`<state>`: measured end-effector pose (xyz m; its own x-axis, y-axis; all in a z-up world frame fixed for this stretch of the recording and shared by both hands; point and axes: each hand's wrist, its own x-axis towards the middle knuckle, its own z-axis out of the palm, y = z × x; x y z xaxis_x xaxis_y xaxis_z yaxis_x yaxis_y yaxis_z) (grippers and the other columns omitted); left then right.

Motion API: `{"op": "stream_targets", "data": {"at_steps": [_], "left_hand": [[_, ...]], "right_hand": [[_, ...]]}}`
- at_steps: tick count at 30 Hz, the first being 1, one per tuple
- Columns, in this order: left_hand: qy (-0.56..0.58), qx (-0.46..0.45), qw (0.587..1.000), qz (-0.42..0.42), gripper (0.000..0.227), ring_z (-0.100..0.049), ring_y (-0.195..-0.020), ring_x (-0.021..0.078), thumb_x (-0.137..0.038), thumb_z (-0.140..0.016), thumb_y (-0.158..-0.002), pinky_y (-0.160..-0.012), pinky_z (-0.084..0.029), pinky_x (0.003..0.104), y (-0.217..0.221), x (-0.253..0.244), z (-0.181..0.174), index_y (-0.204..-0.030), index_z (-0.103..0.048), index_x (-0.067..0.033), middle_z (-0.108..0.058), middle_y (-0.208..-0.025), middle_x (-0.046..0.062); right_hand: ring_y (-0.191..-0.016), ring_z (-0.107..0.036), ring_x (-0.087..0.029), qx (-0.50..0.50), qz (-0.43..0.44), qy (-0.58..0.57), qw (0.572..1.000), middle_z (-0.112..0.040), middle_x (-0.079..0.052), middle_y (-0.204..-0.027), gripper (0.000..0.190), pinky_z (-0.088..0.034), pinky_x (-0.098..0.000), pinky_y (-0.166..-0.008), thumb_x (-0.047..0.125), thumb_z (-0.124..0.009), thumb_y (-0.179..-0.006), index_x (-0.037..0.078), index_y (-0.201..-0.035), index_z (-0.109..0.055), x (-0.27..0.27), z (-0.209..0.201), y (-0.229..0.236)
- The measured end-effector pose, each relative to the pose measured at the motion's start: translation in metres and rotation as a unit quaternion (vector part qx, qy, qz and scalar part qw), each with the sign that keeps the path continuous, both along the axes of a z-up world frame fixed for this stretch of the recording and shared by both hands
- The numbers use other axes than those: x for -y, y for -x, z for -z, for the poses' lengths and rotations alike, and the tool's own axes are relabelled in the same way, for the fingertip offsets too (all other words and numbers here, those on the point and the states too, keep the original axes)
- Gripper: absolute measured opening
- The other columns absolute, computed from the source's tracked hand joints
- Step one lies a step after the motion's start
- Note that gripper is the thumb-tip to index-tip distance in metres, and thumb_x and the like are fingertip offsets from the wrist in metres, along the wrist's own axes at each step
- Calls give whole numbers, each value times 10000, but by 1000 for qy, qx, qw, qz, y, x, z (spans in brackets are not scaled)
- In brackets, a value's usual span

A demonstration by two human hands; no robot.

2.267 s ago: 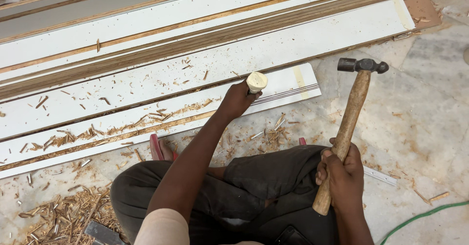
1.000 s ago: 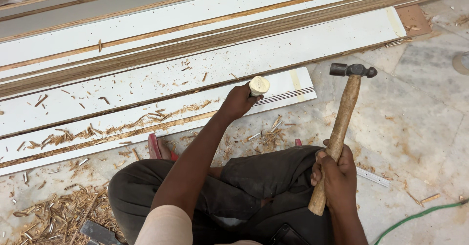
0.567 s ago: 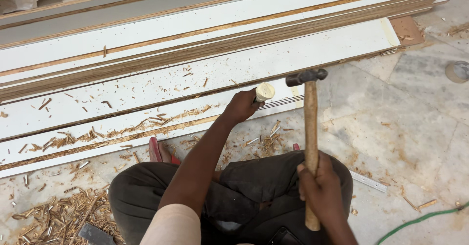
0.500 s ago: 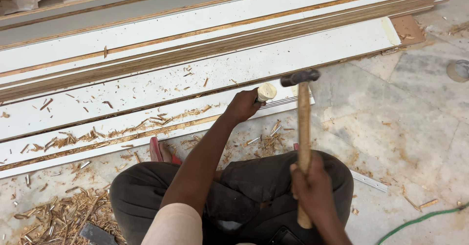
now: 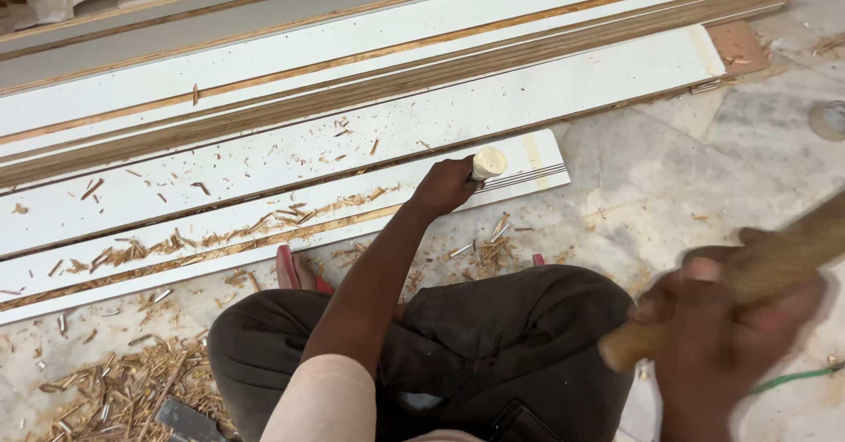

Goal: The person uses a chisel and hammer to carve a groove along the edge of a long white wooden plank. They repeatedly strike the chisel to remove wood shavings and shape the plank.

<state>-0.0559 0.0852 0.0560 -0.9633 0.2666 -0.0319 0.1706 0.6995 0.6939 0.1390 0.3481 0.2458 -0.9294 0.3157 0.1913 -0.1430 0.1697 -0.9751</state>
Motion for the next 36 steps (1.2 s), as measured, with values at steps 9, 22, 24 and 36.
{"op": "stream_targets", "data": {"at_steps": [9,22,24,36], "left_hand": [[64,-9,997,49,299,-698,-967,374,-285,-736,-894,-836,-545,501,16,-5,20,-1091,-653,-76,-742,-989,157],[153,36,984,78,315,-700,-967,357,-219,-663,-869,-816,-547,513,26,-24,12,-1178,-654,-161,-737,-993,136],[140,25,987,78,356,-703,-961,354,-207,-661,-842,-807,-554,509,30,-25,19,-1194,-648,-155,-738,-991,136],[194,17,976,100,245,-696,-969,352,-224,-669,-836,-794,-553,516,49,-28,30,-1062,-662,-128,-729,-977,126]], "right_hand": [[-403,-476,-167,312,-111,-17,944,-506,-75,-562,284,-415,-339,-363,131,-616,-936,9,-1183,-551,24,15,8],[-472,-483,-181,414,-108,115,897,-555,-86,-751,248,-421,-361,-387,70,-593,-914,0,-1137,-511,3,43,28],[-471,-476,-161,339,-55,102,934,-561,-71,-759,336,-421,-345,-373,83,-551,-903,117,-1237,-521,-21,22,31],[-493,-478,-145,389,-81,132,908,-548,-60,-777,330,-426,-330,-385,100,-555,-891,61,-1216,-516,-13,32,45]]}}
